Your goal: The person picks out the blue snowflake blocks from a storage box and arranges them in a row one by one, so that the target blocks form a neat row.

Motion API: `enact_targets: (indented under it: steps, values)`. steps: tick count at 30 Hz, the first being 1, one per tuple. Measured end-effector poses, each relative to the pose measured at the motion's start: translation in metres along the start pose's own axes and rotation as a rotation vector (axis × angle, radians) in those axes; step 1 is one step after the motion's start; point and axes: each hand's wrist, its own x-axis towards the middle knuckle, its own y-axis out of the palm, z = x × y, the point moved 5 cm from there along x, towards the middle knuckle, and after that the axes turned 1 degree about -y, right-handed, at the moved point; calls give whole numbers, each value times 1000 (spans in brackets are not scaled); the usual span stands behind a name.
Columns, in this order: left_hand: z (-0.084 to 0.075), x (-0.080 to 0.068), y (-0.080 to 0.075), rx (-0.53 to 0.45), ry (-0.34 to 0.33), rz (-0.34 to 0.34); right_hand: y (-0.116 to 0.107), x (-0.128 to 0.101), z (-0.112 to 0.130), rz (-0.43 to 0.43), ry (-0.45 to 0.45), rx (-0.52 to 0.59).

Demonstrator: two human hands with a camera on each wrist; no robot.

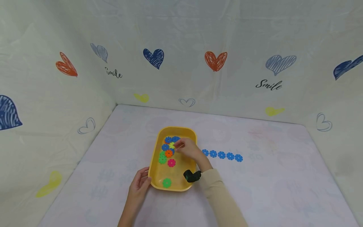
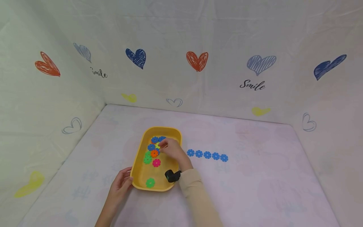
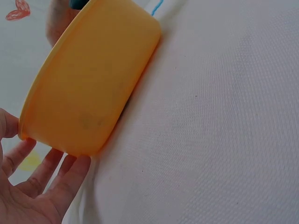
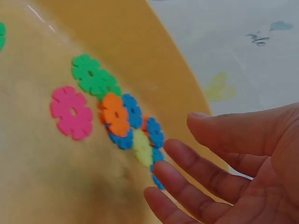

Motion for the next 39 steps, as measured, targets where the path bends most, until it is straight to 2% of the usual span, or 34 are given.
enact_targets:
  steps: [7, 14, 20, 25, 30, 39]
  values:
    - [1, 1, 0, 17, -13, -4, 13, 12, -6, 45, -6, -4]
    - [0, 1, 2, 11, -7, -2, 22, 22, -18, 32, 65, -15]
    - [1, 1, 0, 12, 9, -5, 30, 30, -21, 46, -5, -109]
    - [2, 2, 0, 21, -12, -6, 33, 32, -20, 75, -53, -214]
    - [2, 2, 1, 27, -21, -9, 34, 30, -20, 82, -62, -275]
    - [0, 1, 1, 21, -27, -12, 36, 27, -18, 103, -59, -317]
